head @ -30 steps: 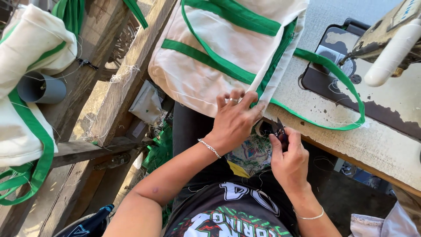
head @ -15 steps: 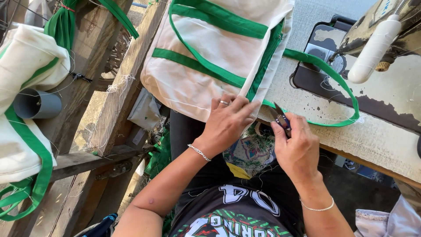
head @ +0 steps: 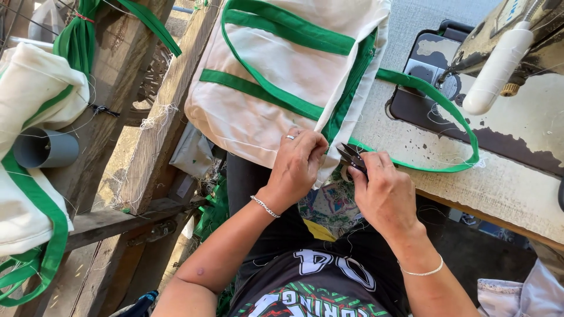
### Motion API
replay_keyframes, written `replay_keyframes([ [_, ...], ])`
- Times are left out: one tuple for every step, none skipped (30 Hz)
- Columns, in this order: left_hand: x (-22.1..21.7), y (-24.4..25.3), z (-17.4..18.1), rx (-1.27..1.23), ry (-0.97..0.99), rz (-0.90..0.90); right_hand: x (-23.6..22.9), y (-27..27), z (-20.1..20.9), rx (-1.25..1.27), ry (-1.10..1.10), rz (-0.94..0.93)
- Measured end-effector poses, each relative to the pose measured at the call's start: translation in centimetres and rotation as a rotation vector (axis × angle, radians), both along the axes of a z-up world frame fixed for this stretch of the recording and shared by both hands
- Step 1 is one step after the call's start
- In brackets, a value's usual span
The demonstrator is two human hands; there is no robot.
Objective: The person sews green straps onto a white canvas bag using a sewing machine. They guide the fabric under the needle, stitch the straps, and then use scissors to trim excess thread and fabric from the bag.
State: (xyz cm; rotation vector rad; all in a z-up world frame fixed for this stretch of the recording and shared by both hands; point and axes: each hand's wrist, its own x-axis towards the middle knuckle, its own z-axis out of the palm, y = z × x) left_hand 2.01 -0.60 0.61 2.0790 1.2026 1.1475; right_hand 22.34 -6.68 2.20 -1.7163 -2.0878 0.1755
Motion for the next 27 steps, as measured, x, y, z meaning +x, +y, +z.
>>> replay_keyframes([
  [0.1, -0.3, -0.4, -0.002, 0.002, 0.009, 0.2, -0.2, -0.1, -0.003, -0.024, -0.001],
  [0.1, -0.3, -0.4, -0.005, 0.001, 0.008, -0.1, -0.2, 0.2, -0.005, -0.025, -0.003],
  [0.2, -0.2, -0.5, 0.010, -0.001, 0.004, -0.3, -0.1, 0.4, -0.014, 0.001, 0.002],
  [0.2, -0.2, -0.5, 0.025, -0.004, -0.001, -0.5, -0.1, 0.7, -0.024, 0.026, 0.006],
  [0.2, -0.3, -0.3, 0.024, -0.004, -0.002, -0.7, 0.0, 0.5, -0.024, 0.026, 0.004],
  [0.2, -0.4, -0.2, 0.025, 0.001, -0.006, -0.9, 0.1, 0.4, -0.040, 0.032, 0.013],
  [0.2, -0.3, 0.0, 0.032, 0.006, -0.008, -1.1, 0.4, 0.3, -0.049, 0.037, 0.023],
  [0.3, -0.2, 0.0, 0.038, 0.005, -0.008, -1.2, 0.5, 0.5, -0.043, 0.037, 0.023],
  [0.2, -0.3, 0.0, 0.040, 0.005, -0.010, -1.4, 0.5, 0.6, -0.035, 0.040, 0.038],
  [0.2, -0.4, 0.0, 0.041, 0.004, -0.012, -1.5, 0.4, 0.8, -0.026, 0.043, 0.052],
  [0.1, -0.5, 0.5, 0.043, 0.004, -0.011, -1.3, 0.2, 0.7, -0.024, 0.043, 0.054],
  [0.0, -0.6, 0.9, 0.029, -0.005, -0.025, -1.0, -0.1, 0.7, -0.044, 0.063, 0.033],
  [-0.2, -0.6, 1.5, 0.015, -0.012, -0.040, -0.9, -0.2, 0.6, -0.063, 0.085, 0.011],
  [-0.1, -0.4, 1.5, 0.018, -0.011, -0.040, -0.7, -0.1, 0.9, -0.060, 0.086, 0.012],
  [0.2, -0.3, 1.5, 0.105, 0.021, 0.006, -0.3, -0.1, 1.1, -0.018, 0.065, -0.010],
  [0.5, -0.1, 1.5, 0.192, 0.053, 0.051, 0.1, -0.1, 1.3, 0.024, 0.044, -0.032],
  [0.8, 0.4, 2.7, 0.194, 0.050, 0.045, 0.4, 0.1, 1.2, 0.026, 0.042, -0.038],
  [1.0, 1.0, 3.8, 0.262, 0.154, 0.064, 0.8, 0.3, 1.2, 0.056, -0.003, -0.050],
  [1.3, 1.5, 5.0, 0.332, 0.258, 0.086, 1.1, 0.4, 1.1, 0.087, -0.049, -0.060],
  [2.2, 2.6, 5.0, 0.335, 0.255, 0.082, 1.3, 0.3, 1.0, 0.090, -0.051, -0.064],
  [2.9, 3.8, 5.1, 0.314, 0.353, 0.032, 1.4, 0.4, 0.9, 0.086, -0.077, -0.079],
  [3.6, 4.9, 5.3, 0.292, 0.450, -0.017, 1.5, 0.4, 0.9, 0.081, -0.103, -0.094],
  [4.3, 5.9, 3.0, 0.302, 0.449, -0.013, 1.7, 0.2, 0.8, 0.091, -0.105, -0.093],
  [4.9, 6.9, 0.7, 0.275, 0.500, -0.063, 1.9, 0.0, 0.6, 0.079, -0.119, -0.111],
  [5.6, 8.0, -1.6, 0.247, 0.553, -0.116, 2.1, -0.3, 0.4, 0.065, -0.131, -0.131],
  [5.5, 7.9, -1.2, 0.256, 0.554, -0.116, 2.4, -0.4, 0.6, 0.073, -0.130, -0.134],
  [5.3, 7.8, -0.8, 0.198, 0.491, -0.128, 2.7, -0.6, 0.7, 0.044, -0.097, -0.157],
])
